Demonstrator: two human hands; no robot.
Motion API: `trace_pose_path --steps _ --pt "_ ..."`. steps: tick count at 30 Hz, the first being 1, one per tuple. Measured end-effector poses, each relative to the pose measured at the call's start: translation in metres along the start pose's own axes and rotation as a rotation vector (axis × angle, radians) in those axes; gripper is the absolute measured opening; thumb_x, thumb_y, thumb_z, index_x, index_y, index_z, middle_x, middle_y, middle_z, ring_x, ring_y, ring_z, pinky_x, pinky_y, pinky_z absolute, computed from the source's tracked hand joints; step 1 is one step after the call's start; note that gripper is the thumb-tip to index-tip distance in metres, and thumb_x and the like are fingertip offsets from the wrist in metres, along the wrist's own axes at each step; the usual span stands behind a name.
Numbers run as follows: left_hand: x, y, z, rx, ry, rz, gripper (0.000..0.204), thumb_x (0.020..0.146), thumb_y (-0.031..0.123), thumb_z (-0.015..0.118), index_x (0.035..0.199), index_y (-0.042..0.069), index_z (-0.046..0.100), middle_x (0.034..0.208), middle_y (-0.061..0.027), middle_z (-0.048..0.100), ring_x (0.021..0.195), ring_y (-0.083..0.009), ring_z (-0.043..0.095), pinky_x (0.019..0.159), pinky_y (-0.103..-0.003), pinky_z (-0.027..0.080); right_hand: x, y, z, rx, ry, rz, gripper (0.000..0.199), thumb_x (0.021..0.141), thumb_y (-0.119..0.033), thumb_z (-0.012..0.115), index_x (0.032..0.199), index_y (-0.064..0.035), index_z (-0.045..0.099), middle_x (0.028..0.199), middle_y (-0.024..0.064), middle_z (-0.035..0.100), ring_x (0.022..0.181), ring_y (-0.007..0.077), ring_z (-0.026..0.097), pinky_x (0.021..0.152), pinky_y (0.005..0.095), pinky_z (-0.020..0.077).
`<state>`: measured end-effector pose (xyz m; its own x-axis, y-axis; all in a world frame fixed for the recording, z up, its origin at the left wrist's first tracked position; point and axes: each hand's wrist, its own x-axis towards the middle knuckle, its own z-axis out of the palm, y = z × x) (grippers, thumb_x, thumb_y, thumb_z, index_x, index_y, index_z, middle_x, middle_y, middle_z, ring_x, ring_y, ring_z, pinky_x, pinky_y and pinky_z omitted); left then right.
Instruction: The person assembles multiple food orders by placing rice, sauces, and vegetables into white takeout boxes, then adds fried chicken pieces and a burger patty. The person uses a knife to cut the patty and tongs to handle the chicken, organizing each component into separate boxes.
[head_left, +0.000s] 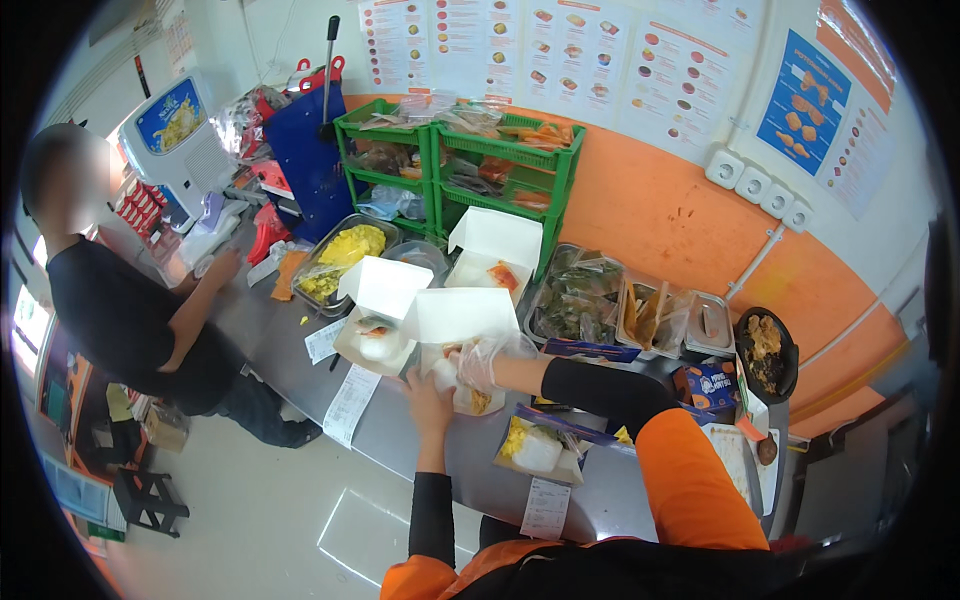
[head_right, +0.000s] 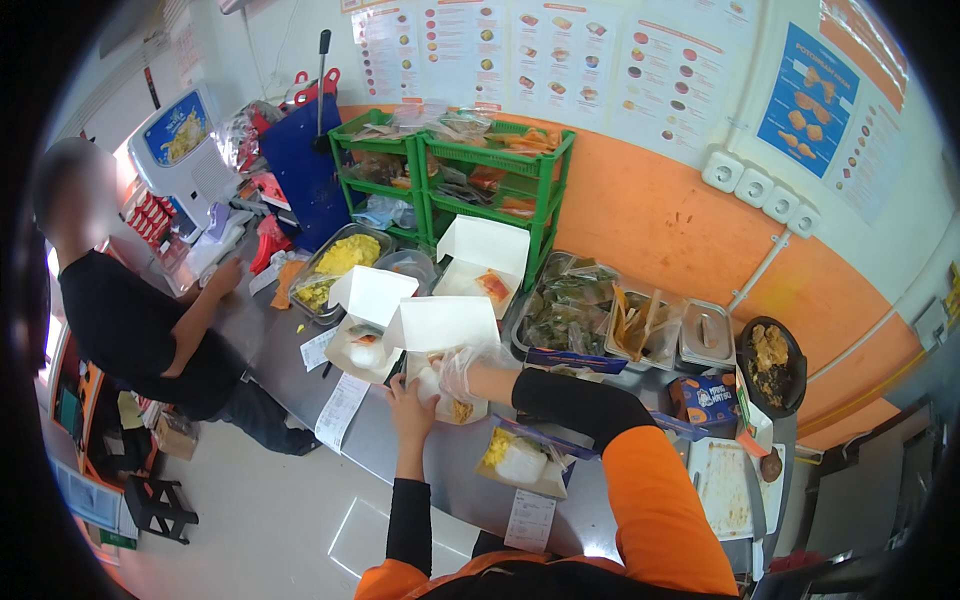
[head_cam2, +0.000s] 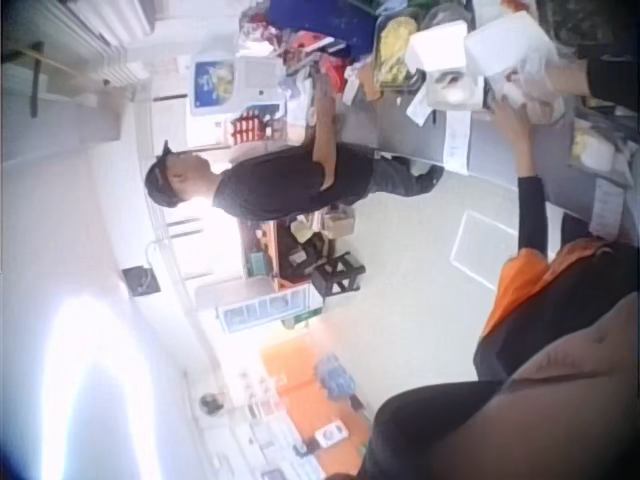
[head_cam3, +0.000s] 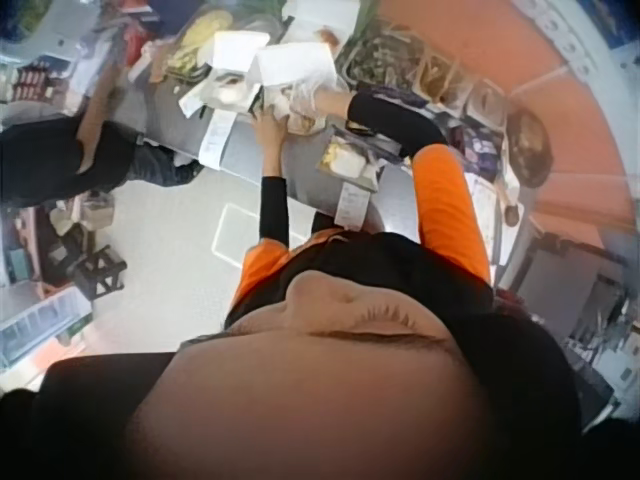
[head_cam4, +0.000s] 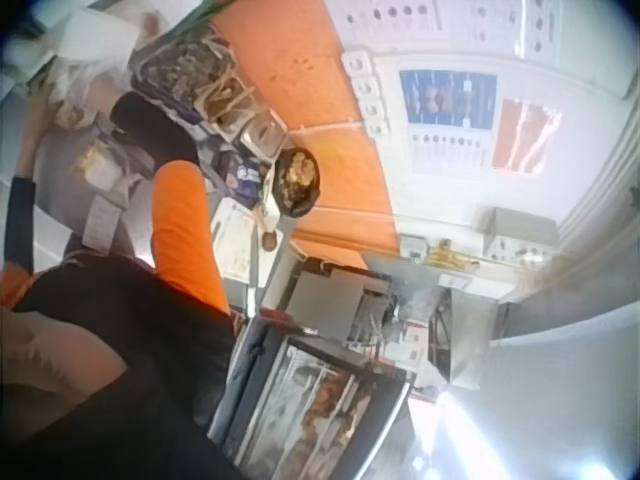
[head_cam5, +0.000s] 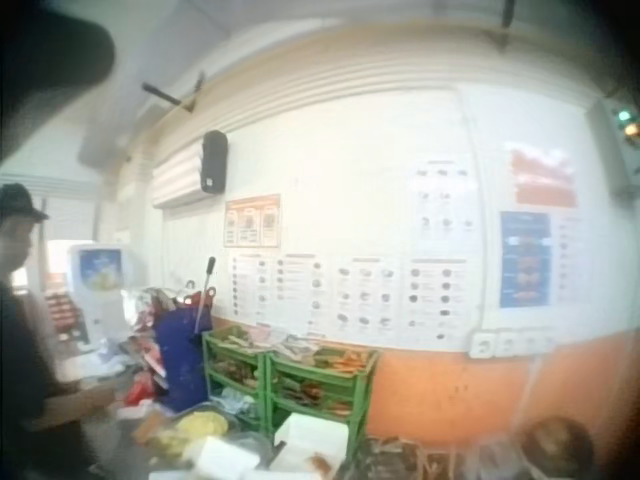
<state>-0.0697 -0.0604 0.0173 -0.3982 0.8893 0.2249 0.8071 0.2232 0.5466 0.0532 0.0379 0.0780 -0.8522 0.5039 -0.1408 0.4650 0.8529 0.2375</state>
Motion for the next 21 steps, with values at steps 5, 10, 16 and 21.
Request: trace_pose_path --steps 5,10,16,21 --pt "-0.001 0.001 0.021 -0.026 0.019 0.101 0.054 0.071 0.019 0.076 0.118 0.005 0.053 0.124 -0.0234 0.04 0.113 -0.0428 0.041 0.095 -0.05 0.038 -0.006 0.029 0.043 -0.128 0.08 -0.281 0.026 0.081 -0.017 0.057 0.103 -0.004 0.064 0.097 0.0111 0.063 0.078 0.0206 0.062 0.076 0.032 0.0493" --pt "-0.01 -0.024 0.017 -0.002 -0.026 0.122 0.059 0.073 0.014 0.071 0.126 0.002 0.048 0.129 -0.0257 0.038 0.115 -0.043 0.04 0.099 -0.049 0.033 -0.096 0.071 -0.05 0.527 0.275 -0.152 0.031 0.083 -0.023 0.059 0.106 -0.0026 0.064 0.104 0.0151 0.064 0.087 0.0256 0.063 0.078 0.0338 0.0497" --pt "-0.018 -0.047 0.01 -0.067 -0.041 0.142 0.068 0.067 0.001 0.065 0.131 0.005 0.043 0.134 -0.0206 0.036 0.118 -0.0425 0.036 0.101 -0.048 0.031 -0.375 0.159 -0.105 1.378 0.524 0.658 0.041 0.087 -0.033 0.063 0.11 0.0007 0.063 0.104 0.0082 0.066 0.097 0.0133 0.06 0.086 0.0278 0.0463" --pt "-0.013 -0.057 0.011 0.007 -0.074 0.268 0.062 0.069 -0.006 0.058 0.129 0.004 0.044 0.134 -0.0214 0.039 0.123 -0.042 0.035 0.103 -0.048 0.029 -0.546 0.251 0.054 0.487 0.289 1.679 0.049 0.086 -0.047 0.048 0.089 -0.0009 0.065 0.088 0.0192 0.067 0.092 0.0318 0.064 0.082 0.0388 0.0489"
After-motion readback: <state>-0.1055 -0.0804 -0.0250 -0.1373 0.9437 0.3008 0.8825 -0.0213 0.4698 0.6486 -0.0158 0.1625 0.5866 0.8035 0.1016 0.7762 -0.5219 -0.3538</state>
